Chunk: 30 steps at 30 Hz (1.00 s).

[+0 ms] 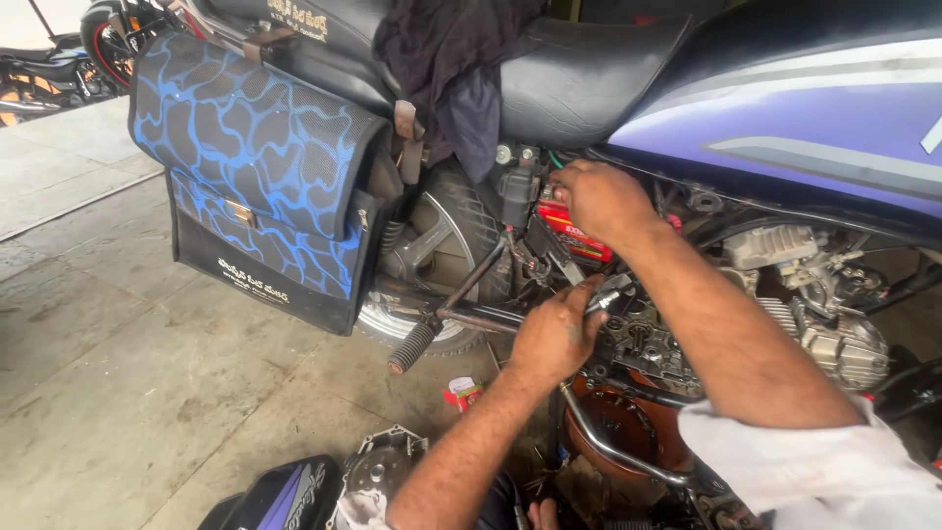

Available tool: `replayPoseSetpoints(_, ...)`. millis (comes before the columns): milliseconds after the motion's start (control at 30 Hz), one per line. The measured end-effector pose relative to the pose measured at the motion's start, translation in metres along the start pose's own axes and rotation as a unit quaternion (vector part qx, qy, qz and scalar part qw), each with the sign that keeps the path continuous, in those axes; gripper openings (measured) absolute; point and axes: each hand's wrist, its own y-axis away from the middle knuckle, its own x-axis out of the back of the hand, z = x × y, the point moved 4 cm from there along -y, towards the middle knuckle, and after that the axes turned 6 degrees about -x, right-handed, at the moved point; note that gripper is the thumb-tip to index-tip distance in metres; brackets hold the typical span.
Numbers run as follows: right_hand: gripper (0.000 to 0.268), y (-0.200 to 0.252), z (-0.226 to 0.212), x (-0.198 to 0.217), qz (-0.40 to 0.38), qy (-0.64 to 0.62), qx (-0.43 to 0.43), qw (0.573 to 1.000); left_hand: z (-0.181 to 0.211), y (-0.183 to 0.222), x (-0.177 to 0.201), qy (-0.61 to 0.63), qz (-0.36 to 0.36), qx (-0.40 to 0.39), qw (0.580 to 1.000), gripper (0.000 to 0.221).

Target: The person sits on the floor beside a motorcycle with its engine partially disassembled and uses a socket wrench to loosen and tighten bolts on the engine and frame area, handling small engine parts and fasteners from a parts tray on the ground.

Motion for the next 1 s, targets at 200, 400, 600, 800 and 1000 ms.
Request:
replayPoseSetpoints(200, 0.021, -0.019, -0.006, -0.002, -0.087, -0.037, -0.096, 0.991, 0.001, 0.002, 0.007, 0.020, 0.000, -0.008, 1.000, 0.053)
replayPoseSetpoints(400, 0.020, -0.022, 0.016, -0.040, -0.008, -0.390, -0.219, 0.894, -0.004, 0.002, 0.004, 0.030, -0.008, -0.010, 0.999, 0.052)
replayPoseSetpoints(600, 0.017, -0.019, -0.007, -0.045, 0.229, -0.287, -0.202, 0.908, -0.010, 0.002, -0.002, 0.031, 0.002, -0.024, 0.999, 0.047)
replayPoseSetpoints(800, 0.024, -0.022, -0.039, -0.019, 0.102, -0.252, -0.218, 0.937, -0.012, 0.002, 0.002, 0.034, 0.038, -0.031, 0.998, 0.037)
replayPoseSetpoints(1000, 0.041, 0.019, -0.014, -0.002, 0.163, -0.047, 0.029, 0.985, 0.006, -0.014, 0.034, 0.027, 0.044, -0.044, 0.998, 0.031)
